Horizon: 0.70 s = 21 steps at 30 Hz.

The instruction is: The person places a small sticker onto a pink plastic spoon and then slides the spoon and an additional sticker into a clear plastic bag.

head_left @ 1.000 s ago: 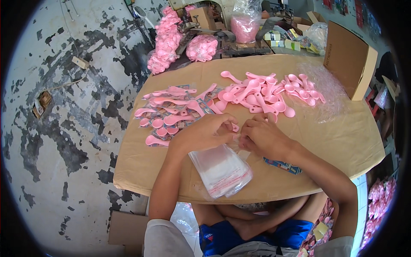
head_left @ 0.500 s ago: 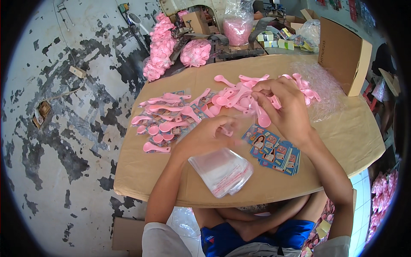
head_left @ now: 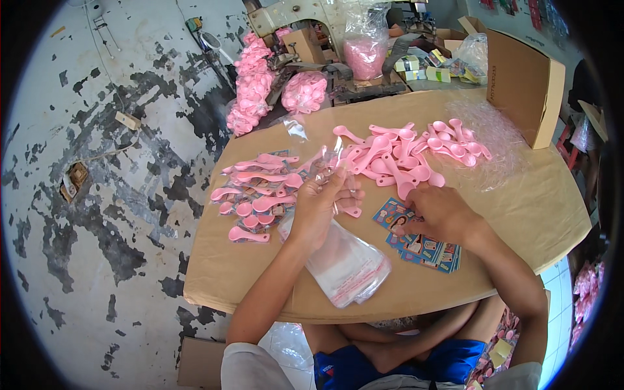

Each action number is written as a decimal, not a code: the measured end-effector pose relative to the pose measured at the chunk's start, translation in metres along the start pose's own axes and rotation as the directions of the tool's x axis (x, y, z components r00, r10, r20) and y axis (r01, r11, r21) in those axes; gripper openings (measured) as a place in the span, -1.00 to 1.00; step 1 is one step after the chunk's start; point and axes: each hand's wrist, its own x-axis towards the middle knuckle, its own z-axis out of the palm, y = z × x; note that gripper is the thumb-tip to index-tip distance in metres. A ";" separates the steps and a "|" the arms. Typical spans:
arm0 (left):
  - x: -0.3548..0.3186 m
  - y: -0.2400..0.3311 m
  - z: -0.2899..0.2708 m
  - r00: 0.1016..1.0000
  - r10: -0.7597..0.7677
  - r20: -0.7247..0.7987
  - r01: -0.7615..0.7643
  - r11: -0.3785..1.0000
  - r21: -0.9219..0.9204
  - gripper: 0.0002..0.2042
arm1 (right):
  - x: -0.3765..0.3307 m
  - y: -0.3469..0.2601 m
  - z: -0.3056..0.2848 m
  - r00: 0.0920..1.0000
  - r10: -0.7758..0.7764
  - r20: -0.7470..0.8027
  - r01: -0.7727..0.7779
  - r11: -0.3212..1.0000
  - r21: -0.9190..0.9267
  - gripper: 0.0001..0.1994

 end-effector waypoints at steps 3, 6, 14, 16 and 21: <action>-0.001 0.001 -0.008 0.999 -0.006 0.034 0.011 0.986 -0.168 -0.70 | 0.004 -0.004 0.001 0.981 0.149 0.128 -0.183 0.928 0.324 -0.47; -0.004 0.006 0.000 0.999 0.008 0.041 -0.002 0.990 -0.143 -0.68 | 0.003 0.009 0.015 0.986 0.049 -0.159 -0.020 0.984 0.177 -0.47; -0.003 0.004 -0.005 0.999 0.043 0.009 -0.042 0.999 -0.034 -0.64 | 0.010 0.007 -0.013 0.990 0.141 0.013 -0.128 0.854 0.504 -0.73; -0.002 0.003 -0.008 0.999 0.051 0.003 -0.051 0.997 -0.054 -0.63 | 0.015 0.008 -0.005 0.979 0.133 -0.155 -0.026 0.834 0.551 -0.76; -0.003 0.006 -0.004 0.996 0.074 -0.056 -0.078 0.994 -0.073 -0.52 | 0.013 -0.016 -0.015 0.920 0.243 -0.307 0.109 0.594 0.797 -0.83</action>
